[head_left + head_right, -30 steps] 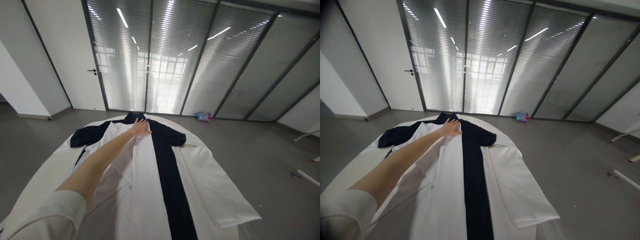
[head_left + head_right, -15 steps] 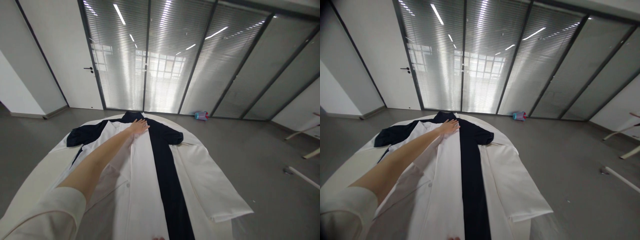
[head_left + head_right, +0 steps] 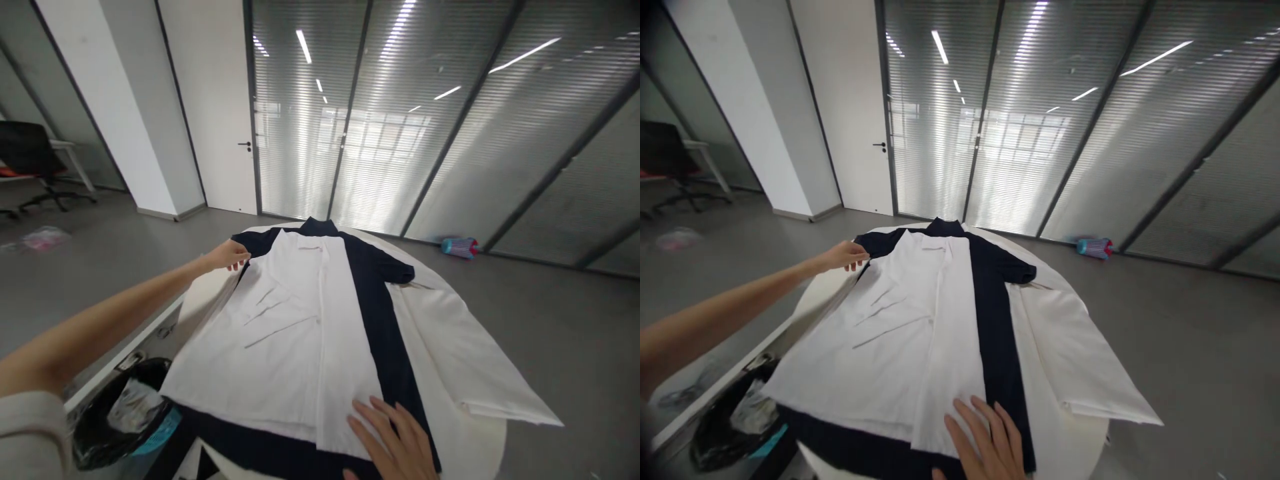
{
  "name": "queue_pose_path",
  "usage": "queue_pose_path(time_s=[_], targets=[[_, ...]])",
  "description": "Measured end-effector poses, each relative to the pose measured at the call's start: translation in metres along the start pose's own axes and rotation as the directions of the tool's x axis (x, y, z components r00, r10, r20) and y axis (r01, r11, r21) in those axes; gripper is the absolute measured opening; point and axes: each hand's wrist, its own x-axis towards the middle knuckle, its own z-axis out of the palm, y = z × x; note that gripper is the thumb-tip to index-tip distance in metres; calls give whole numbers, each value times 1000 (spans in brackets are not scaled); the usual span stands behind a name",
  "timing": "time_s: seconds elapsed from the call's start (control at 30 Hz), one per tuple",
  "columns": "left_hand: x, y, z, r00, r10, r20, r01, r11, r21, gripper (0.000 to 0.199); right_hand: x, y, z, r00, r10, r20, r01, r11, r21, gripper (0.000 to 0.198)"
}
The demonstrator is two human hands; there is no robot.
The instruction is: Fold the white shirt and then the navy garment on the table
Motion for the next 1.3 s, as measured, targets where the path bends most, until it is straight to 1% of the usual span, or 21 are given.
queue_pose_path(time_s=[0.07, 0.13, 0.17, 0.2, 0.27, 0.33, 0.4, 0.47, 0.57, 0.67, 0.7, 0.73, 0.77, 0.8, 0.9, 0.93, 1.03, 1.1, 1.17, 1.23, 1.3], targets=[[-28, -7, -6, 988, -53, 144, 67, 993, -95, 47, 34, -14, -14, 999, -32, 19, 31, 996, 88, 29], [-49, -11, -6, 960, -78, 268, 123, 981, -153, 51, 71, -34, -21, 990, -43, 132, 19, 983, 181, 22], [-57, -12, -4, 948, -85, 306, 141, 976, -167, 53, 89, -45, -21, 980, -68, 189, 27, 977, 212, 20], [-63, -12, 0, 943, -94, 320, 154, 974, -168, 53, 107, -56, -19, 964, -102, 246, 44, 972, 231, 16], [-72, -12, 8, 949, -109, 297, 160, 975, -154, 52, 138, -78, -9, 924, -192, 330, 112, 963, 246, 11], [-78, -11, 16, 962, -120, 246, 161, 975, -155, 52, 164, -96, 5, 882, -274, 384, 189, 951, 244, 10], [-85, -10, 21, 969, -127, 214, 169, 967, -190, 59, 184, -112, 21, 853, -324, 410, 247, 941, 230, 13], [-91, -10, 23, 967, -144, 210, 194, 950, -243, 71, 198, -125, 36, 841, -339, 421, 270, 938, 216, 16], [-100, -13, 24, 959, -139, 245, 214, 927, -309, 83, 209, -139, 51, 854, -315, 414, 243, 945, 217, 25], [-106, -13, 23, 945, -90, 314, 205, 913, -354, 90, 214, -148, 61, 868, -265, 420, 190, 959, 212, 58], [-107, -11, 23, 942, -73, 328, 200, 906, -372, 92, 215, -149, 64, 871, -252, 422, 178, 962, 209, 67], [-108, -9, 23, 941, -58, 333, 194, 898, -395, 92, 217, -151, 67, 874, -242, 422, 167, 964, 206, 71], [-109, -6, 23, 944, -45, 326, 188, 887, -421, 93, 219, -151, 69, 879, -230, 418, 156, 966, 204, 70], [-110, -2, 24, 950, -35, 310, 180, 874, -451, 93, 221, -151, 71, 885, -217, 412, 141, 968, 206, 63], [-111, 10, 27, 970, -9, 244, 142, 833, -535, 91, 226, -148, 72, 909, -136, 393, 48, 973, 226, 33], [-110, 13, 28, 973, 1, 229, 128, 826, -549, 89, 227, -145, 70, 918, -95, 386, 2, 972, 236, 26], [-98, 17, 26, 978, 24, 208, 86, 862, -500, 84, 225, -131, 55, 936, 42, 350, -154, 942, 297, 24], [-77, 17, 19, 990, 3, 139, 50, 925, -377, 76, 218, -117, 42, 936, 131, 325, -258, 887, 384, 30], [-45, 16, 10, 999, -37, 5, 38, 973, -227, 60, 207, -101, 30, 921, 213, 327, -355, 803, 479, 34], [-6, 17, 3, 991, -77, -107, 62, 989, -136, 44, 195, -88, 22, 892, 280, 355, -440, 719, 538, 31], [33, 22, 1, 984, -108, -143, 92, 989, -118, 37, 182, -79, 19, 861, 324, 392, -503, 654, 564, 23]])
